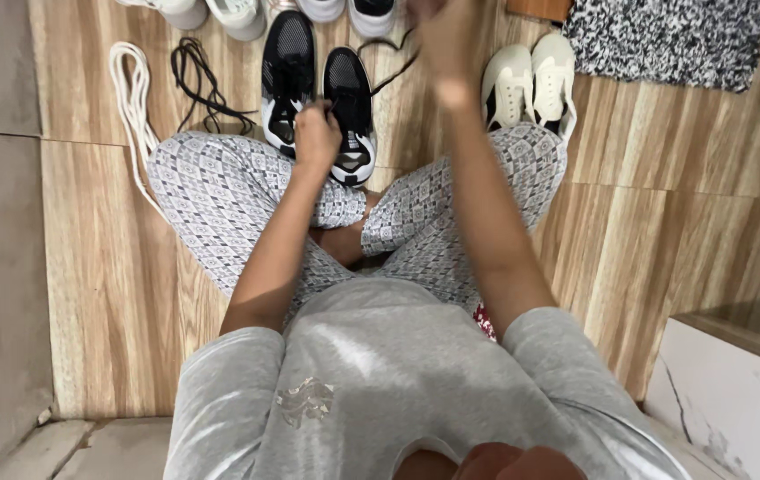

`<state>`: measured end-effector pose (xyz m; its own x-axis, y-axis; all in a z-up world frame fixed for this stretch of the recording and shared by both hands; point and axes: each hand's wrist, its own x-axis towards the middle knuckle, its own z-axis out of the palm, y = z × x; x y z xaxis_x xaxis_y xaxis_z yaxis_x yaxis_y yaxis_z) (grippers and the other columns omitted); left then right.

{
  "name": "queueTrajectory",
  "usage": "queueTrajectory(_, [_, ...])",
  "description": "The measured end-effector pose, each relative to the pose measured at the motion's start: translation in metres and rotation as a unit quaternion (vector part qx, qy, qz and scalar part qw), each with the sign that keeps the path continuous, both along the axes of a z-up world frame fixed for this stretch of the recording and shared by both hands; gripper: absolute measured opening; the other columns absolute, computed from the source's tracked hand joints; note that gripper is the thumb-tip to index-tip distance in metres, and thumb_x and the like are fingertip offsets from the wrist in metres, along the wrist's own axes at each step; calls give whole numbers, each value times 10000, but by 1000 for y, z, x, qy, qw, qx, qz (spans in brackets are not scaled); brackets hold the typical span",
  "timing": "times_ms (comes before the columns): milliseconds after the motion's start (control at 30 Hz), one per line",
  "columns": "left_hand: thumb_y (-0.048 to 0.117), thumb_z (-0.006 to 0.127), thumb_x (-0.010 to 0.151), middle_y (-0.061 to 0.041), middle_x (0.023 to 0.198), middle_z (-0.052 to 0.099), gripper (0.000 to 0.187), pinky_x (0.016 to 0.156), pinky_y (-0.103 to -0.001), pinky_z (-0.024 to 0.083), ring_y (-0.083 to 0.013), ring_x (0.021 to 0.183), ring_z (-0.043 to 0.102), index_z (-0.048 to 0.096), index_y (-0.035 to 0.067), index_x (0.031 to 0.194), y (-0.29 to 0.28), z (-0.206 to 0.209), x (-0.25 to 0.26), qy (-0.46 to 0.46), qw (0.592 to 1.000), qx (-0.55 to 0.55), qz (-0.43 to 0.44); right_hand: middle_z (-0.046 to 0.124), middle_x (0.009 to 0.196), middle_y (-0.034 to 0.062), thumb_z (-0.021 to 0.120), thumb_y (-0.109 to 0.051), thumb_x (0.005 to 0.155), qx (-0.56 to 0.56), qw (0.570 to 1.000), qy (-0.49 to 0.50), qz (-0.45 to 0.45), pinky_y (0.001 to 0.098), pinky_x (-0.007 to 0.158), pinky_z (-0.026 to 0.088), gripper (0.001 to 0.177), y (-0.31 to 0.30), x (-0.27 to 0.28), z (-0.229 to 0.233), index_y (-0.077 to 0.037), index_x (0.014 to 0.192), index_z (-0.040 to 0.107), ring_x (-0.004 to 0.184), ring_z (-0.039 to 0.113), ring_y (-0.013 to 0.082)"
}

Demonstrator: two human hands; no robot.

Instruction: The person sits on the floor and laces several pairs of sneakers. They thread white laces into a white sneaker, then black laces into a black sneaker, and finally white laces into a cream-colored sneaker, tying each pair.

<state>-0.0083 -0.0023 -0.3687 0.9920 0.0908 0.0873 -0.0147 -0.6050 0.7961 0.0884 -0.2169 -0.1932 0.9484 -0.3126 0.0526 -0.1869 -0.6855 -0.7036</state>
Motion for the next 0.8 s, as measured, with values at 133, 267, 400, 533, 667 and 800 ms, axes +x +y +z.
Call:
queueTrajectory(133, [-3, 629, 886, -279, 991, 730, 205, 878, -439, 572, -419, 956, 726, 748, -35, 1050, 4, -4, 7, 45, 998, -38, -3, 786, 868, 58, 771, -115, 803, 99, 974, 77, 190, 319, 708, 578, 68, 53, -52, -124, -119, 869, 786, 777, 746, 207])
queueTrajectory(267, [1, 614, 899, -287, 992, 730, 211, 893, -429, 570, -412, 973, 728, 751, -35, 1056, 5, -5, 8, 66, 997, -40, 1, 717, 889, 39, 797, -184, 816, 2, 987, 103, 122, 407, 824, 530, 39, 69, -72, -165, -156, 844, 792, 890, 698, 220])
queueTrajectory(400, [10, 612, 902, -286, 998, 732, 219, 898, -426, 568, -406, 978, 731, 746, -36, 1069, 5, -2, 8, 80, 996, -40, -1, 647, 905, 44, 836, -208, 770, -20, 989, 94, 108, 504, 937, 405, 53, 77, -74, -163, -179, 800, 802, 1058, 596, 247])
queueTrajectory(533, [15, 614, 905, -287, 1000, 729, 222, 892, -427, 566, -406, 983, 727, 747, -35, 1075, 4, 0, 9, 88, 995, -49, 2, 631, 938, 47, 816, -196, 768, -23, 986, 102, 130, 499, 977, 371, 45, 82, -76, -163, -202, 812, 807, 1058, 596, 236])
queueTrajectory(667, [29, 637, 885, -285, 983, 729, 218, 880, -432, 568, -407, 966, 728, 747, -32, 1063, 5, 4, 10, 90, 995, -47, 0, 627, 946, 30, 811, -213, 796, -23, 988, 98, 121, 482, 949, 379, 39, 86, -81, -169, -204, 832, 798, 1056, 596, 237])
queueTrajectory(800, [79, 625, 990, -269, 958, 731, 156, 839, -461, 565, -411, 955, 723, 757, 6, 1032, 7, 11, 17, 136, 989, -49, 26, 629, 941, 34, 818, -200, 803, -20, 993, 54, 105, 487, 937, 364, 39, 91, -81, -178, -176, 825, 797, 1026, 596, 248])
